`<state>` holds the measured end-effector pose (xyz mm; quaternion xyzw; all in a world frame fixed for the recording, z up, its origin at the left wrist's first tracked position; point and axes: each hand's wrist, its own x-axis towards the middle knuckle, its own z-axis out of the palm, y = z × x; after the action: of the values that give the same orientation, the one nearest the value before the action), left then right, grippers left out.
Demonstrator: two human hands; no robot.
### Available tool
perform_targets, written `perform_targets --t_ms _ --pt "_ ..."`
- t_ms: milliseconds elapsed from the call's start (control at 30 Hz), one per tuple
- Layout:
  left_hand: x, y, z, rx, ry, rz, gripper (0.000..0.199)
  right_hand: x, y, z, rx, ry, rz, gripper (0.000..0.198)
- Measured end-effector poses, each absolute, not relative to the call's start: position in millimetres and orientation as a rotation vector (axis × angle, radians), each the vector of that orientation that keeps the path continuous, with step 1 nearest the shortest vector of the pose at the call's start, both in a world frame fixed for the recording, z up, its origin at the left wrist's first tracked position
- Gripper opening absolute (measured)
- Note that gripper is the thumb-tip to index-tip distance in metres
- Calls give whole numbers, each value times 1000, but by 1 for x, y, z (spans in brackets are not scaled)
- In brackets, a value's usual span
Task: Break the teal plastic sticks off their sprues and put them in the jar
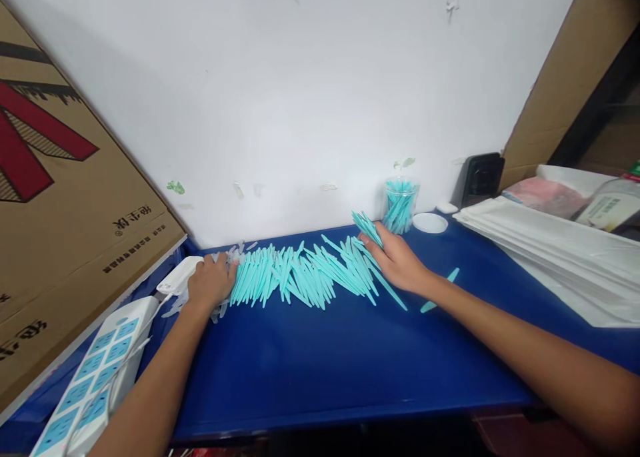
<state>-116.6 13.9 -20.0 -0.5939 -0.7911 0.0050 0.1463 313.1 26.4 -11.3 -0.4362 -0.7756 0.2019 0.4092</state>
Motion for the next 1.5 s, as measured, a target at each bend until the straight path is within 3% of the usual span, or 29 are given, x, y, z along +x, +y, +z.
perform_targets --t_ms 967,1200,1333,1500 --pt "-129 16 -6 -1688 -2259 -38 59 317 30 -8 -1009 -1896 754 35" --pt "-73 12 24 -2113 -2062 -523 40 321 35 -6 -986 -1858 1069 48" --pt "-15 8 32 -2602 -1848 -920 45 323 30 2 -992 -1851 1356 54" --pt "37 12 30 -2974 -1725 -1068 44 325 27 9 -877 -1984 1387 51"
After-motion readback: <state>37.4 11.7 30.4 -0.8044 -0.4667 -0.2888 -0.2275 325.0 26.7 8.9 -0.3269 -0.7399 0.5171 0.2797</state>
